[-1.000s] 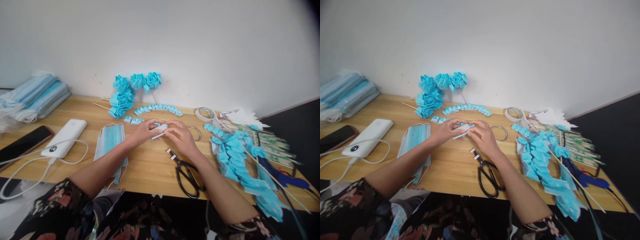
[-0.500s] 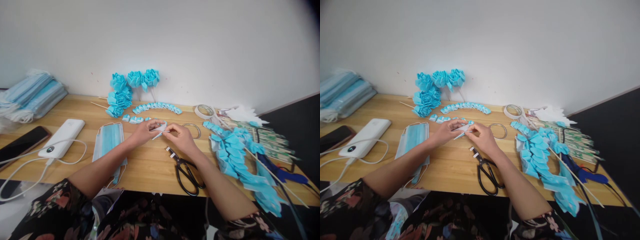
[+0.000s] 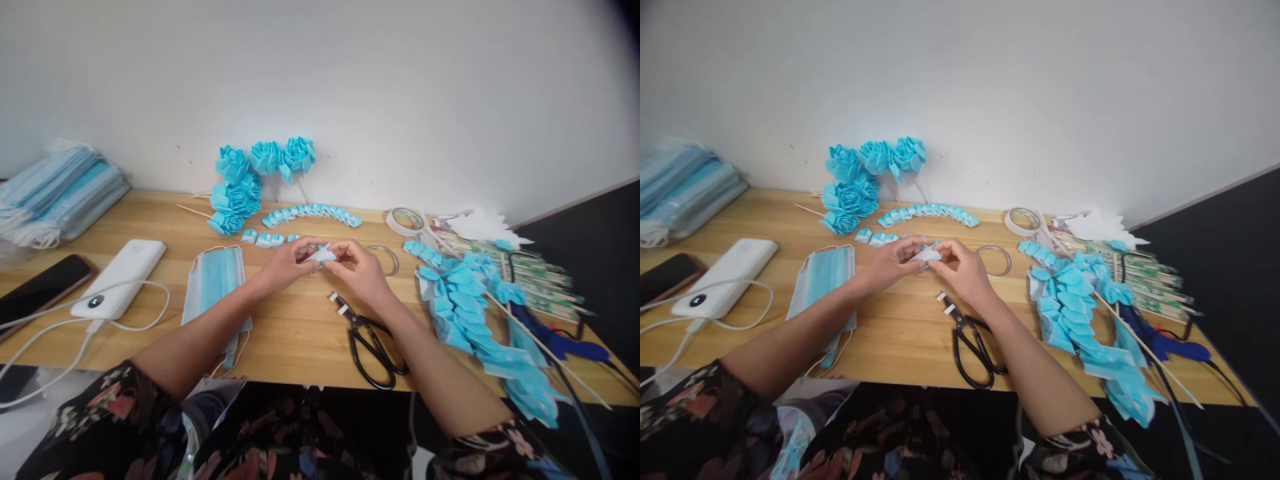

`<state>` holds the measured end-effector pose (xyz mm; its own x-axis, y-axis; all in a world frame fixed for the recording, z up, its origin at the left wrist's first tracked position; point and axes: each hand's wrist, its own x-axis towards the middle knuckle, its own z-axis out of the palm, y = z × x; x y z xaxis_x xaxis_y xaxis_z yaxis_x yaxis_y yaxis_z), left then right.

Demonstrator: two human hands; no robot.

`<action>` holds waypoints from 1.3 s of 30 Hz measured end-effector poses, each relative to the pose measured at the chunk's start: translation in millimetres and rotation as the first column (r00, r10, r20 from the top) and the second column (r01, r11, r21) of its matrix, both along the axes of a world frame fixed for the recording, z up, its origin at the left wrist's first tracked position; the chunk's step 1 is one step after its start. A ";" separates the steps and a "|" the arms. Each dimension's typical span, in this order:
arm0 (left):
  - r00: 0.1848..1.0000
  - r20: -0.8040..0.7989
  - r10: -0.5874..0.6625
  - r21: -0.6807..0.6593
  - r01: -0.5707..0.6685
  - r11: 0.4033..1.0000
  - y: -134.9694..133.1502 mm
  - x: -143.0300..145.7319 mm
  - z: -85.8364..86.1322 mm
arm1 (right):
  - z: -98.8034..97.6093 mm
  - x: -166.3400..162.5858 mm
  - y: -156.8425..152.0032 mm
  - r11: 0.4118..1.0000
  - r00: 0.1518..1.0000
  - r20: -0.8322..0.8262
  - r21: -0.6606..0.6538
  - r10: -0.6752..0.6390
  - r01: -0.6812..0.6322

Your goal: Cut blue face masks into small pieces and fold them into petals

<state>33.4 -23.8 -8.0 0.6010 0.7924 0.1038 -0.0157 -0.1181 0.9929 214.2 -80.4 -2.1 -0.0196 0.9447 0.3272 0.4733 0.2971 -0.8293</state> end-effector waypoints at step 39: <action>0.997 -0.012 0.077 -0.097 -0.078 0.992 -4.3 2.9 5.7 | 2.6 3.2 0.9 0.979 0.989 -0.147 -0.198 0.011 -0.040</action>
